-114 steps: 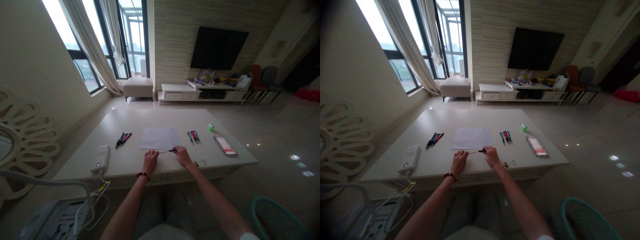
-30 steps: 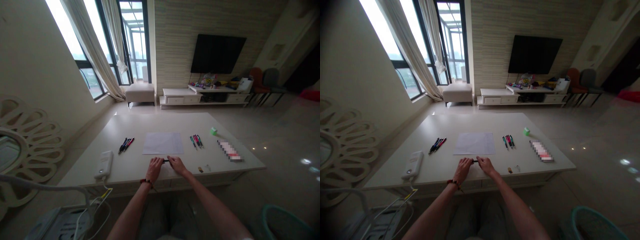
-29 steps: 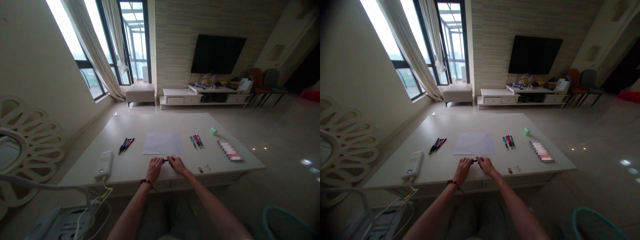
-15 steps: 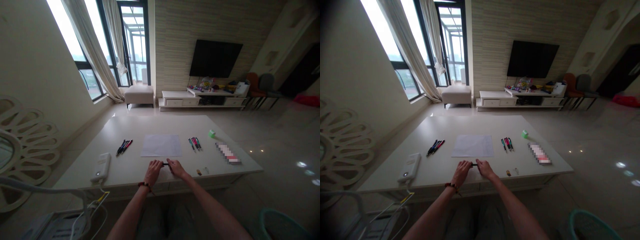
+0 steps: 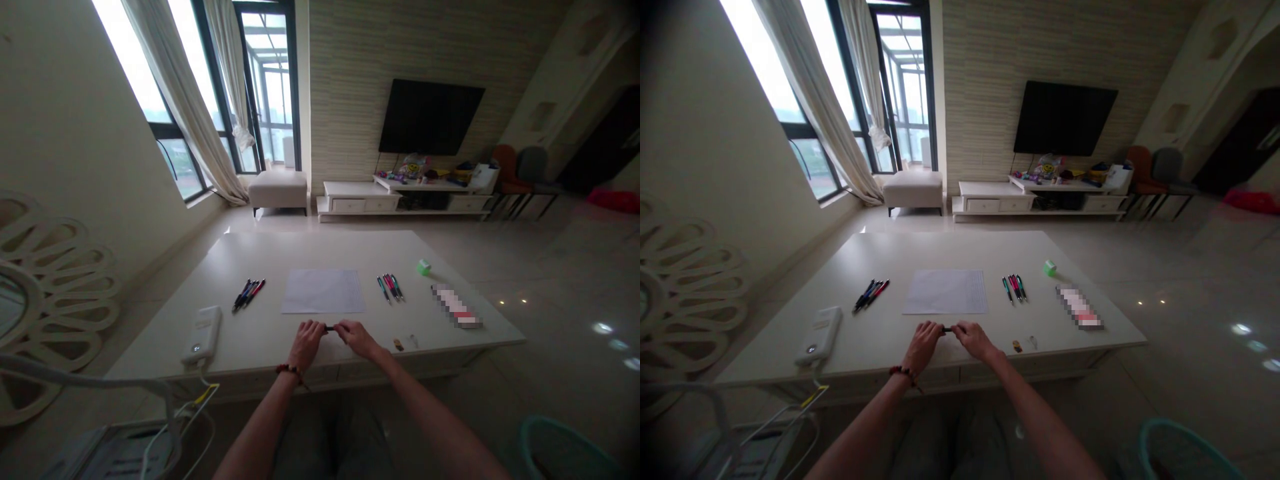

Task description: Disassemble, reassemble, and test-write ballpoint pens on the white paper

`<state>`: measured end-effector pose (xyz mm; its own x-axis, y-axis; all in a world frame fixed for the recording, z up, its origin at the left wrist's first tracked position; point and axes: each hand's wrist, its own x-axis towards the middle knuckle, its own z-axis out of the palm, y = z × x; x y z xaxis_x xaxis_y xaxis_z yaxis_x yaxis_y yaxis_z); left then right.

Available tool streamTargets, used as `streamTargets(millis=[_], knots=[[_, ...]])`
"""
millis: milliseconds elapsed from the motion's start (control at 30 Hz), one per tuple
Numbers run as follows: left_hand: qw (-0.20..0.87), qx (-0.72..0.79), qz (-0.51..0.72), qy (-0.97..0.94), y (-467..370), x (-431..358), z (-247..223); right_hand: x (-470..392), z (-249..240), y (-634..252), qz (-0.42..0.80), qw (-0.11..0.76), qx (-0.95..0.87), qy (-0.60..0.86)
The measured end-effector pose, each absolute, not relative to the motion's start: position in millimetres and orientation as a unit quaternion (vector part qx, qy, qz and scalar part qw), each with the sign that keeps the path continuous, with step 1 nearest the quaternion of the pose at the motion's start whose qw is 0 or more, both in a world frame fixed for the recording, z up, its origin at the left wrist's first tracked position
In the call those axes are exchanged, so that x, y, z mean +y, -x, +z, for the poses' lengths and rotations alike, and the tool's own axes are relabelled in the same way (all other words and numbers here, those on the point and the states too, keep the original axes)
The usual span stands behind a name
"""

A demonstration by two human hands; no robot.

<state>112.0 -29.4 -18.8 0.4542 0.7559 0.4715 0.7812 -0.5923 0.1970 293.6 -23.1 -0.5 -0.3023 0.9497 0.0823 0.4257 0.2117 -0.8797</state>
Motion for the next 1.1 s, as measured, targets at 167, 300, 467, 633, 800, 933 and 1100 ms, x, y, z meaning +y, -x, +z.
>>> streamTargets(millis=[167, 300, 467, 633, 800, 933, 1100], knots=[[0.031, -0.456, -0.273, 0.847, -111, -29, -19, -19, 2, -289, 0.52, 0.269, -0.637, 0.501], [0.027, -0.458, -0.274, 0.845, -112, -30, -18, -18, 9, -296, 0.353, 0.299, -0.75, 0.474], [0.029, -0.448, -0.268, 0.852, -113, -32, -17, -20, 2, -293, 0.364, 0.275, -0.733, 0.505], [0.028, -0.453, -0.268, 0.85, -112, -32, -17, -22, 0, -298, 0.332, 0.286, -0.754, 0.49], [0.019, -0.444, -0.263, 0.856, -111, -32, -16, -20, -6, -298, 0.409, 0.295, -0.715, 0.484], [0.017, -0.449, -0.267, 0.852, -112, -33, -15, -18, -4, -295, 0.476, 0.238, -0.677, 0.509], [-0.004, -0.426, -0.26, 0.867, -112, -34, -13, -28, 23, -290, 0.161, 0.21, -0.829, 0.494]])
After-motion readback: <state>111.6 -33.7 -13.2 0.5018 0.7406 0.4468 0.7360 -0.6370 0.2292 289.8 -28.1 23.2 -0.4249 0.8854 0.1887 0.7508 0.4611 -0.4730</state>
